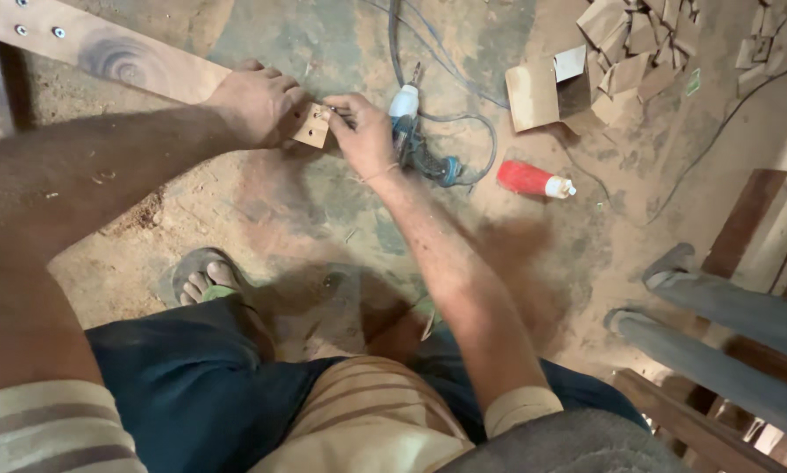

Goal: The person sits on the workshop floor assembling small wooden furniture parts. They align a wooden block against a rail, drive screws with a cordless drill, apply glue from a red bottle to a block, position it on a long wooden board, and hammer nails to fasten the pieces together.

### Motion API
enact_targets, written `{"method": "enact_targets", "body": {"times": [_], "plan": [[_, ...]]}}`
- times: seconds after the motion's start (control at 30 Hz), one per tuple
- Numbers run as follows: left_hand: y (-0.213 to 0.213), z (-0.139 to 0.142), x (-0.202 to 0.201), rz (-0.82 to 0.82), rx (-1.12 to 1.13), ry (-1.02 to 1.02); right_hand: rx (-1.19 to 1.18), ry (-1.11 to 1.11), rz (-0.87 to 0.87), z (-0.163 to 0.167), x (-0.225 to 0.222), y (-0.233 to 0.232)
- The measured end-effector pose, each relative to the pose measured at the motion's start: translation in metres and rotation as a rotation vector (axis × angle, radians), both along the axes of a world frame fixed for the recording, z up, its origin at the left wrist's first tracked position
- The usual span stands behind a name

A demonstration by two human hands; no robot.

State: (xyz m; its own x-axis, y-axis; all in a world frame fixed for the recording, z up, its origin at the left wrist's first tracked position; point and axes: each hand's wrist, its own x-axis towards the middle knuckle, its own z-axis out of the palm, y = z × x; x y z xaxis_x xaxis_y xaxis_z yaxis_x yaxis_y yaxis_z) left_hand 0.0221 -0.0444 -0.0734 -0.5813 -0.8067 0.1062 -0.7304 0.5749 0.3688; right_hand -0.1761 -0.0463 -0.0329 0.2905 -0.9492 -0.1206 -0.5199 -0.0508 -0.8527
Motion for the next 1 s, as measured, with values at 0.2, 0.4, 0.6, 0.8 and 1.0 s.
{"method": "enact_targets", "body": {"times": [0.2, 0.4, 0.6, 0.8, 1.0], "plan": [[-0.003, 0.005, 0.006, -0.02, 0.027, -0.028, -0.047, 0.089, 0.018, 0.001, 0.011, 0.0], [-0.005, 0.004, 0.009, -0.034, 0.089, -0.069, -0.196, 0.136, 0.062, -0.001, 0.012, 0.001], [-0.005, 0.004, 0.011, -0.042, 0.052, -0.1, -0.46, 0.281, 0.272, 0.003, 0.011, 0.0], [-0.003, 0.006, 0.012, -0.051, 0.014, -0.008, -0.47, 0.319, 0.306, 0.005, 0.012, -0.001], [0.001, 0.003, 0.012, -0.039, -0.094, 0.006, -0.511, 0.375, 0.217, 0.004, 0.017, 0.011]]}}
